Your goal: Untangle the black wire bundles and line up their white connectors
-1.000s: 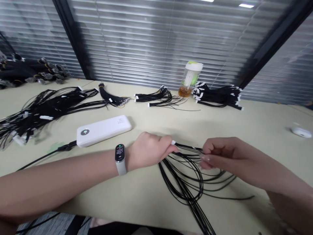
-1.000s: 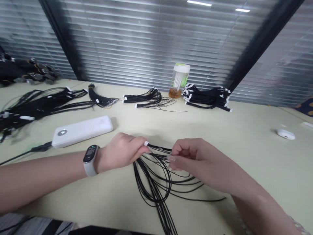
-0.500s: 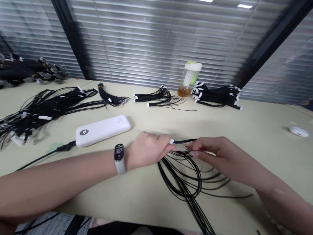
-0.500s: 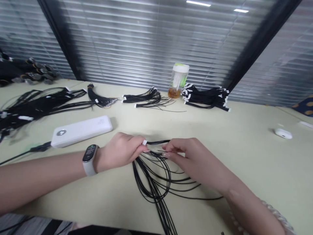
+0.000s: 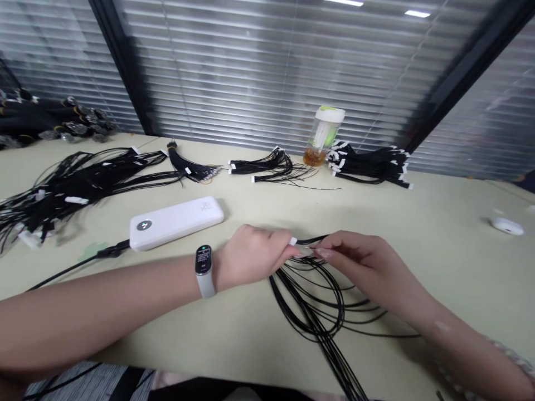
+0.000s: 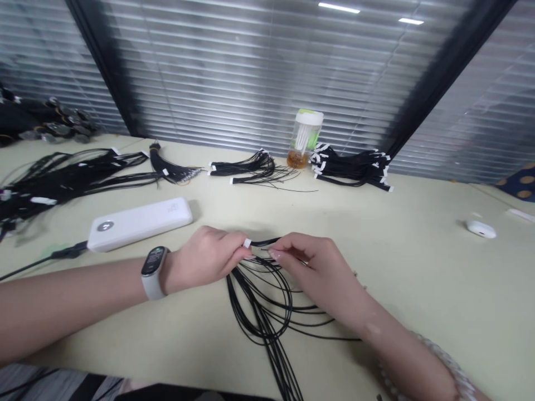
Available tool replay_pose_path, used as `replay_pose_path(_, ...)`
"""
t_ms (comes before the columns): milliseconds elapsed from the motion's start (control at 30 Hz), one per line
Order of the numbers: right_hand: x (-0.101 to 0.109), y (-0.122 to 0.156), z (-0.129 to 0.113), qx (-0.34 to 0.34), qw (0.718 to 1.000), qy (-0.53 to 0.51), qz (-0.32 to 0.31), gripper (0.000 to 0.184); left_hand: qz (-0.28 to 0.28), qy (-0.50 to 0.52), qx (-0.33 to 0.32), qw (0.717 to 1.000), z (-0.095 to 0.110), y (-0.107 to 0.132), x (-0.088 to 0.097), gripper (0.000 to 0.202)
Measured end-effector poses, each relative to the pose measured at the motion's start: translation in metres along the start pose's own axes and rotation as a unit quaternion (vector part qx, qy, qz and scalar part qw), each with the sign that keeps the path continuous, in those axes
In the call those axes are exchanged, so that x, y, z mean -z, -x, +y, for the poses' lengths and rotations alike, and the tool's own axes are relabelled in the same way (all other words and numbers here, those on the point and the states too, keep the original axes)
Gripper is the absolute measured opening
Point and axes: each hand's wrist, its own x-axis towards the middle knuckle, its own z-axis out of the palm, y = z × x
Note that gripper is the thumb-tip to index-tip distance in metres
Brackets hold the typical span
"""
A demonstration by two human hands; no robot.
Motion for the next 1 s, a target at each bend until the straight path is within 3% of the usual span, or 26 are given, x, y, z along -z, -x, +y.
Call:
replay_pose_path(367,-0.005,0.001,0.001,-0.002,0.999,-0.016,0.041,0.026,-0.019,-0.005,0.001,1.0,0.001,-0.001,0.001,0.038)
replay_pose_path(633,-0.006,0.002,0.0,0.043,0.995,0.085,0.034,0.021,-0.013,0.006,0.008,1.0,0.001,0.0,0.001,0.04)
replay_pose_path(767,-0.007,0.001,-0.002,0.076,0.993,0.083,0.044,0.014,-0.034,0.079,0.068,0.994,0.003,0.0,0.004,0.034)
replay_pose_path(900,-0.009,0.002,-0.004,0.084,0.991,0.078,0.069,0.013,-0.063,0.178,0.161,0.969,0.006,-0.001,0.009,0.03)
replay_pose_path(1000,-0.013,0.003,-0.004,0.077,0.99,0.078,0.093,0.015,-0.058,0.238,0.189,0.951,0.007,-0.003,0.011,0.031)
